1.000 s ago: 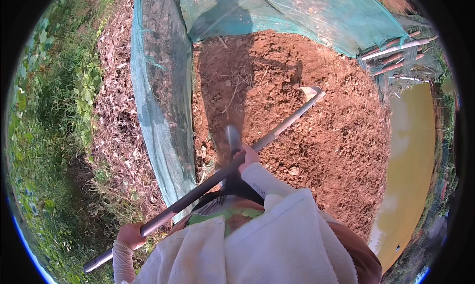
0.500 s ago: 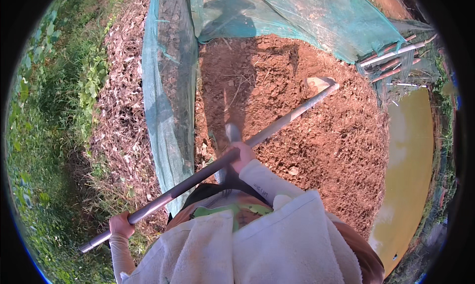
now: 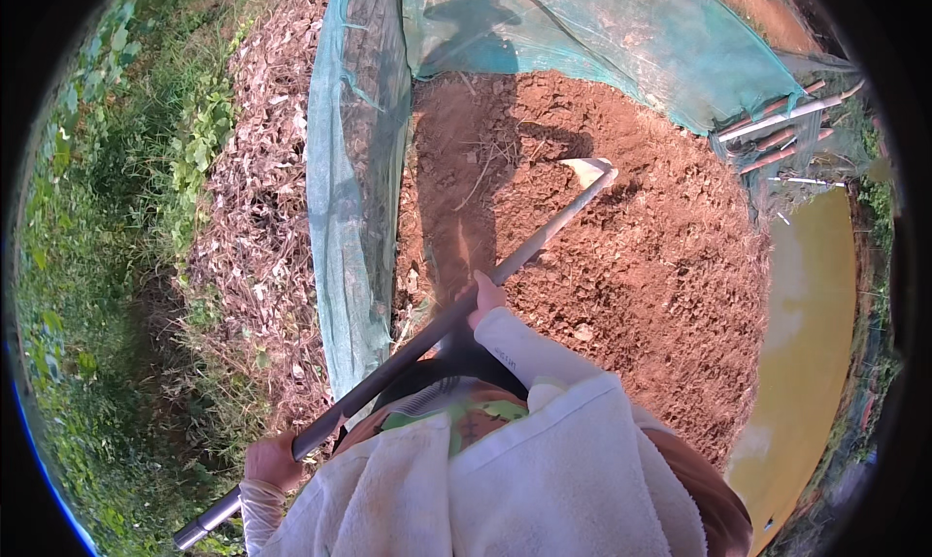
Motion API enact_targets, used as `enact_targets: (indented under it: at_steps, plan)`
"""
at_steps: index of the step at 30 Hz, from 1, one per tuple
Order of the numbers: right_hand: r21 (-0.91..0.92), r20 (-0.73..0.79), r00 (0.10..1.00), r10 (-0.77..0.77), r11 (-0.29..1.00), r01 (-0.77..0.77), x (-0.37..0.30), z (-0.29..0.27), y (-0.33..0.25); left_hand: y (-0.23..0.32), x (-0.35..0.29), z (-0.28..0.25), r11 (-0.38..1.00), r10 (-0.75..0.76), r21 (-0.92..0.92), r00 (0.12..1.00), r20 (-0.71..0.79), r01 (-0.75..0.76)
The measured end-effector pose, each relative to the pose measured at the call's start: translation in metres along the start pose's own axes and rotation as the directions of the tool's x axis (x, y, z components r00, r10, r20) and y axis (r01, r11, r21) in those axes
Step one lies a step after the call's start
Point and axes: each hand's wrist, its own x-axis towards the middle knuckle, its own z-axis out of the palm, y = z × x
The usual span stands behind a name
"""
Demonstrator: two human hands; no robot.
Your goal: The person uses a hoe to break up and level a patch of reddish-brown soil in an outdoor garden area. The person repeatedly strikes and pulls the soil to loosen it, working along the edge of a green mesh fence next to a muddy water body.
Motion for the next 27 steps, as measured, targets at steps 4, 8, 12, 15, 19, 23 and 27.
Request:
enact_targets:
  at_steps: [4,8,12,15,19,23,27]
  plan:
    - [0.025,-0.057,0.997,0.046,0.999,-0.044,-0.038,-0.002,0.025,-0.025,-0.03,0.003,0.997,-0.06,0.05,0.998,-0.006,0.06]
    - [0.0,-0.037,0.976,0.214,0.977,-0.214,-0.064,-0.005,0.048,-0.052,-0.054,0.023,0.985,-0.168,0.043,0.986,0.013,0.168]
    - [-0.087,-0.127,0.933,0.337,0.933,-0.349,-0.066,-0.008,0.041,-0.051,-0.068,0.054,0.969,-0.245,-0.021,0.969,-0.022,0.245]
    - [-0.074,-0.09,0.972,0.217,0.972,-0.224,-0.061,-0.003,0.015,-0.028,-0.059,0.084,0.966,-0.224,-0.133,0.975,0.008,0.223]
    - [-0.228,0.096,0.988,0.123,0.969,-0.098,-0.042,0.005,-0.063,0.023,-0.021,0.112,0.962,-0.099,-0.25,0.994,0.052,0.109]
    - [-0.249,0.014,0.996,0.091,0.965,-0.085,-0.017,0.041,-0.101,0.052,0.008,0.139,0.94,0.011,-0.342,0.997,0.078,0.016]
    - [-0.317,0.016,0.999,0.048,0.947,-0.04,0.033,0.006,-0.055,0.059,-0.018,0.089,0.962,-0.087,-0.239,0.977,0.193,0.133]
